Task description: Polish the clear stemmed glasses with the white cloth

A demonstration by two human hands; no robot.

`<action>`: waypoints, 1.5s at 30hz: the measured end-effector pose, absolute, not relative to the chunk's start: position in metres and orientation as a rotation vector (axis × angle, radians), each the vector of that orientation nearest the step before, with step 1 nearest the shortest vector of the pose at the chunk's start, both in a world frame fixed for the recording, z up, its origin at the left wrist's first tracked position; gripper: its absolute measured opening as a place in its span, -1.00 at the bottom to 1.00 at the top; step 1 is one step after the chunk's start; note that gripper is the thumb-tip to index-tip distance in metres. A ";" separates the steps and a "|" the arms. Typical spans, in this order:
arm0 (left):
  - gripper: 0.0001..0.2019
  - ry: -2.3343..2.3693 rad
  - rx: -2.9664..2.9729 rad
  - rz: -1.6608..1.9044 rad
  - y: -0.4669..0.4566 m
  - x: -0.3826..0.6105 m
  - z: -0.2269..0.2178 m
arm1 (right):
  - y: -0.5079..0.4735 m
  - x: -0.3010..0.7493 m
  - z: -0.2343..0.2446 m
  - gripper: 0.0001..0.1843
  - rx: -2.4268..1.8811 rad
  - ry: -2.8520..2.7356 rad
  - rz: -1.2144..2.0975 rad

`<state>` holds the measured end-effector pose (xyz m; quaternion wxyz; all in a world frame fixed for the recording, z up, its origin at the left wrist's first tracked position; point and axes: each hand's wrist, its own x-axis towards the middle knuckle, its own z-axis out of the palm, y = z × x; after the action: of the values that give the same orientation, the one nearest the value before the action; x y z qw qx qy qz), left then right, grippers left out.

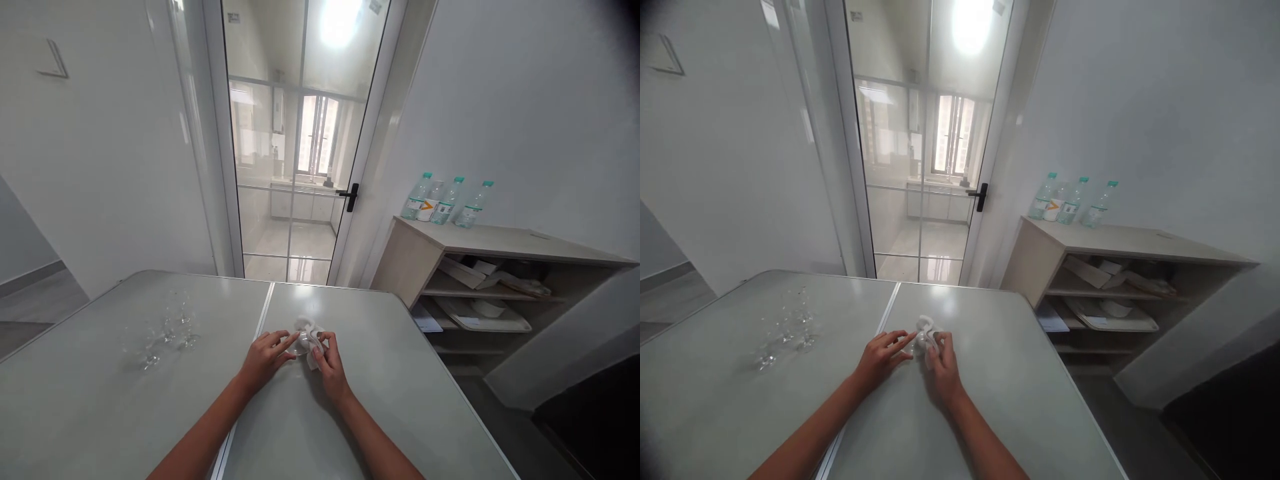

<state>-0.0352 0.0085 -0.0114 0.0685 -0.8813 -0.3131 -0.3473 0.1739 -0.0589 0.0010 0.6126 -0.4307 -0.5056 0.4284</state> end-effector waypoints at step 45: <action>-0.69 -1.392 -3.152 -1.554 0.016 -0.030 0.006 | -0.052 0.188 0.023 -0.44 -0.909 -0.894 1.115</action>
<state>-0.0298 0.0156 0.0056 -0.3137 -0.7918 -0.3497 -0.3904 0.1879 -0.0515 0.0233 0.6623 -0.4020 -0.3956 0.4932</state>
